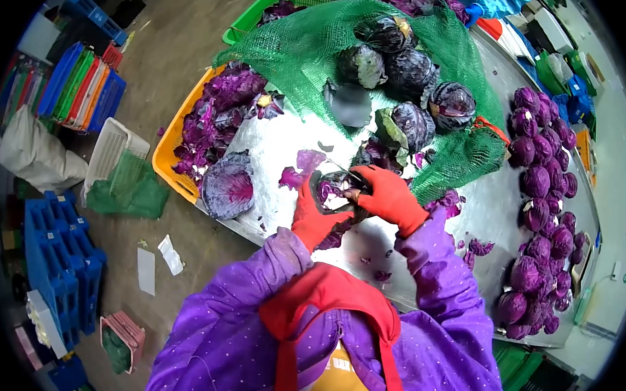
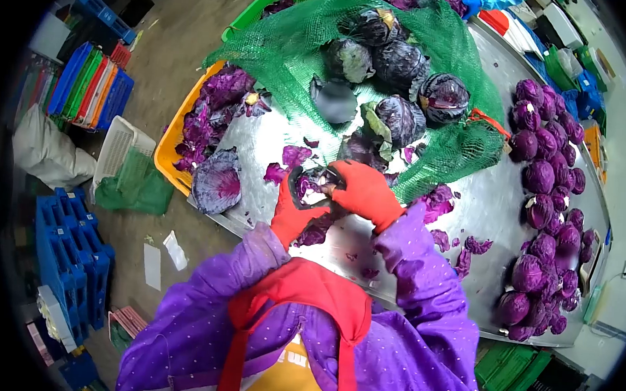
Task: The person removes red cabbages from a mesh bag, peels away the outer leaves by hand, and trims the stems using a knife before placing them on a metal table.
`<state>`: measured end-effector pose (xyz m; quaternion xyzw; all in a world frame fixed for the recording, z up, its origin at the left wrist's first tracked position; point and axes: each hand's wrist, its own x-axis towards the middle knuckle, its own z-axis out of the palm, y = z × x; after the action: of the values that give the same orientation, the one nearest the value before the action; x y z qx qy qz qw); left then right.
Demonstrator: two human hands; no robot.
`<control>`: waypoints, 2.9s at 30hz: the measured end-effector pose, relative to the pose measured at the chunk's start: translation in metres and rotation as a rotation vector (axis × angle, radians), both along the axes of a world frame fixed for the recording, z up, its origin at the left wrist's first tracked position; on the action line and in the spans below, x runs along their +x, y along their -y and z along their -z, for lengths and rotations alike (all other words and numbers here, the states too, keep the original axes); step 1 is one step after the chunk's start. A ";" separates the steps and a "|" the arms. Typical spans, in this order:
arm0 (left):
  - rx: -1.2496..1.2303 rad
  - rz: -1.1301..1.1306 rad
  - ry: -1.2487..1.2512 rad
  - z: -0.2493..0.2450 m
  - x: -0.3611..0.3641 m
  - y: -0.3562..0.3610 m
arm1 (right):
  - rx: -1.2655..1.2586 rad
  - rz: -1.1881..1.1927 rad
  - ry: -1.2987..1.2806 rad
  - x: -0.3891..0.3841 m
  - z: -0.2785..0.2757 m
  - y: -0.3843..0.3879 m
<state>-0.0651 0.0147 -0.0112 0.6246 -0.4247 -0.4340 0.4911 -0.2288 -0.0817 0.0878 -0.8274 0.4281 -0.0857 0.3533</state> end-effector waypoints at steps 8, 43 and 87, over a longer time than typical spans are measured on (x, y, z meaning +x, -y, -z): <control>0.034 0.079 0.107 -0.005 0.001 0.007 | -0.184 -0.204 -0.048 0.001 0.006 0.014; -0.055 0.382 0.471 -0.038 0.022 0.005 | 0.035 0.291 0.153 -0.005 0.013 -0.030; -0.046 -0.017 -0.343 -0.009 0.075 -0.068 | 0.199 0.349 0.174 0.017 0.087 -0.020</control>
<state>0.0101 0.0827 -0.0020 0.5337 -0.3391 -0.5202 0.5741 -0.2117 -0.0622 0.0012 -0.6912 0.5390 -0.1742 0.4487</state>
